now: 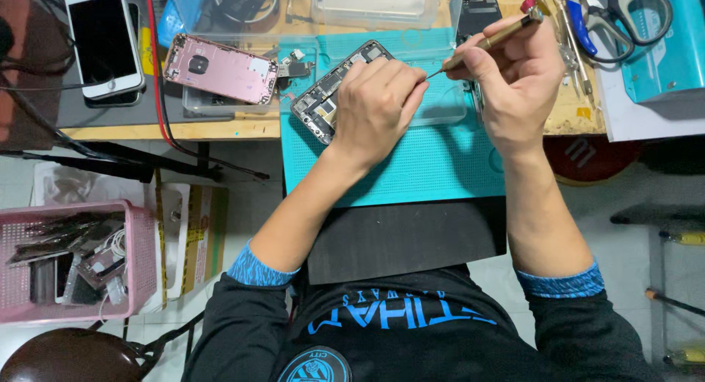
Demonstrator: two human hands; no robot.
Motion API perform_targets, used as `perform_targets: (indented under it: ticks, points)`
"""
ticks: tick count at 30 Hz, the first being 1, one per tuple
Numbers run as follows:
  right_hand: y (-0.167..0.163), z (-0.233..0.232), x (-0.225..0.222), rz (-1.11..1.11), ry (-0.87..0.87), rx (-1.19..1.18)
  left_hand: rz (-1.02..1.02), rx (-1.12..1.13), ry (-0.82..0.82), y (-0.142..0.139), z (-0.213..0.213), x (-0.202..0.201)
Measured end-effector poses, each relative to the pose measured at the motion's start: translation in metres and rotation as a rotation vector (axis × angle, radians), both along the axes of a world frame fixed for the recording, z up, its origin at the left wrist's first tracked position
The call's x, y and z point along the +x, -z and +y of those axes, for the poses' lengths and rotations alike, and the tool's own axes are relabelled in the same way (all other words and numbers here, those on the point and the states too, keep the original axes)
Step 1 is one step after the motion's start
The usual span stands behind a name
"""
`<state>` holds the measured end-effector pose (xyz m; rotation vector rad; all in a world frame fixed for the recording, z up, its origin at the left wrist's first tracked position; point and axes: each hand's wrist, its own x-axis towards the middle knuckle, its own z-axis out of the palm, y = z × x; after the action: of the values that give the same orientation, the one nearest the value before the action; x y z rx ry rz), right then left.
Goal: The person disassembles a smartphone at a repair workbench. They hold the opened phone frame, use a pry tool to lift internal components, and use a screwdriver to work on small screws and parts, handling the phone chassis and small internal components one at a time.
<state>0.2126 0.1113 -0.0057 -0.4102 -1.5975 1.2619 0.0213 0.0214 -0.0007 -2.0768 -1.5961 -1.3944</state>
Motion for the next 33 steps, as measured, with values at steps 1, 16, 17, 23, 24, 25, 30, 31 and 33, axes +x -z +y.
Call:
perform_targets:
  ticks: [1,16,17,23,24,25,30,31,33]
  points:
    - [0.0,0.0,0.0,-0.003,0.002,0.0,-0.002,0.001,0.002,0.0,0.0,0.0]
    - [-0.012,-0.008,-0.002,-0.012,-0.01,0.049,0.011,0.01,0.008,-0.005,0.0,0.0]
    - [-0.013,-0.008,-0.002,-0.009,-0.003,0.041,0.01,0.011,0.009,-0.005,0.0,0.001]
    - [-0.016,-0.007,-0.001,-0.109,0.088,0.134,-0.012,0.027,0.018,-0.006,-0.001,0.0]
    - [-0.017,-0.007,-0.001,-0.13,0.096,0.157,-0.016,0.031,0.018,-0.006,-0.002,0.0]
    - [-0.017,-0.007,-0.001,-0.152,0.105,0.18,-0.018,0.034,0.017,-0.006,-0.002,-0.001]
    - [-0.014,-0.006,-0.006,-0.254,0.095,0.203,-0.02,0.051,0.014,-0.007,-0.003,-0.003]
    - [-0.014,-0.006,-0.008,-0.283,0.094,0.197,-0.019,0.053,0.019,-0.008,-0.004,-0.003]
    - [-0.012,-0.006,-0.012,-0.364,0.106,0.163,-0.016,0.059,0.026,-0.009,-0.005,-0.005]
